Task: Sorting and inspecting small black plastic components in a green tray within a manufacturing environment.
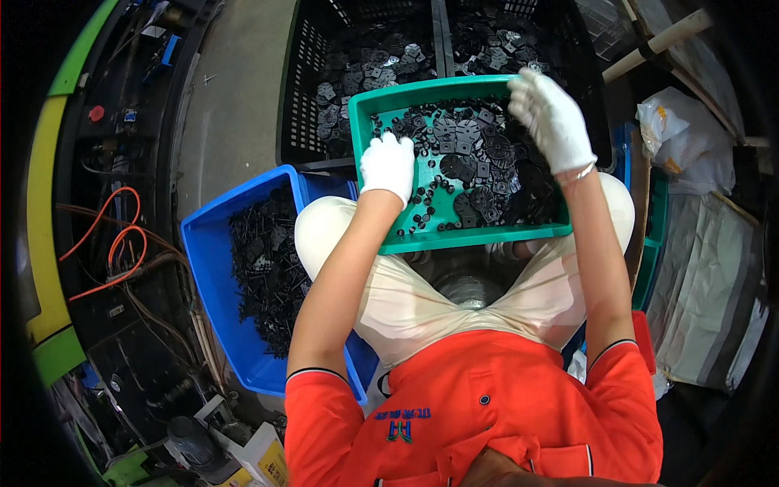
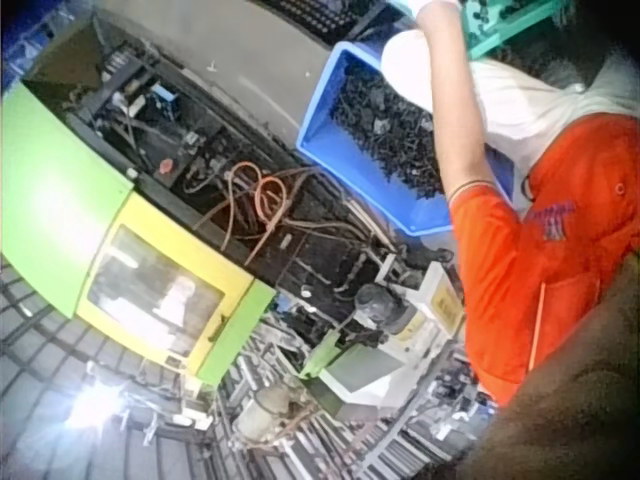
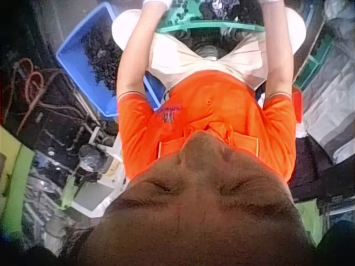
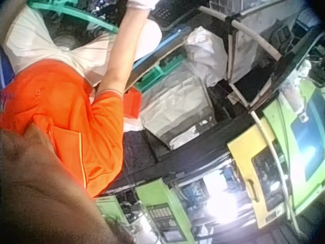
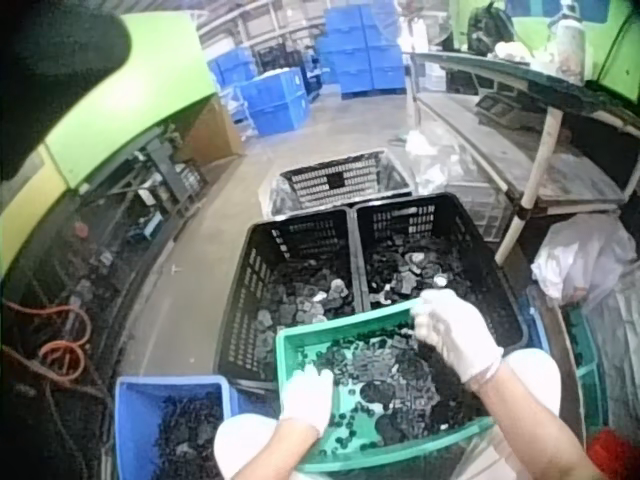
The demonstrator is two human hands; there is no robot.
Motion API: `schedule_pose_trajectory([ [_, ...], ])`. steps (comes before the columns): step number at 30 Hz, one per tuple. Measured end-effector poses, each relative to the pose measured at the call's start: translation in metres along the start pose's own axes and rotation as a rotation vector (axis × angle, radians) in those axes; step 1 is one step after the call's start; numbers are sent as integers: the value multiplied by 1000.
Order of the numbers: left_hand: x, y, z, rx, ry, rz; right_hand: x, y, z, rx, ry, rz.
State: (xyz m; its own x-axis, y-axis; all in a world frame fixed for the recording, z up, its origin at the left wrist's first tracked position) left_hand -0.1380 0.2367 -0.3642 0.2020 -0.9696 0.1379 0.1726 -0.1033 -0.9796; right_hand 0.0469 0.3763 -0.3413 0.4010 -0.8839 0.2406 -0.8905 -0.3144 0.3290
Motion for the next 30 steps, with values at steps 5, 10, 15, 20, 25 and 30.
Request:
schedule_pose_trajectory([
  [5,4,9,-12,34,-48,9,49,33,55,124,176,-164],
  [10,4,9,-16,670,-56,-39,84,45,99,173,352,-155],
  [15,32,12,12,2139,-369,69,95,69,94,318,255,-185],
  [20,45,7,26,2043,-400,114,96,67,74,321,157,-79],
  [25,51,-10,35,2050,-337,145,97,57,64,307,108,-19],
  [30,54,-11,37,1842,-337,62,99,54,58,315,74,35],
])
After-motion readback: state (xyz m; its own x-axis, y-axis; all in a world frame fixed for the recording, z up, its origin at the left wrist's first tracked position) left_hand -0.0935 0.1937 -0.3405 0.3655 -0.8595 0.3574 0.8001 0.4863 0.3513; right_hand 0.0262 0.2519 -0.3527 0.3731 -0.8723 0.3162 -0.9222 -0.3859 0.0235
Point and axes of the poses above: each hand's wrist, its own x-axis away from the middle knuckle, its own y-axis out of the palm, z = x × y, the point moved 9 cm from there along -x, towards the middle knuckle, and after that the axes turned 13 degrees about x, right-handed, at the moved point
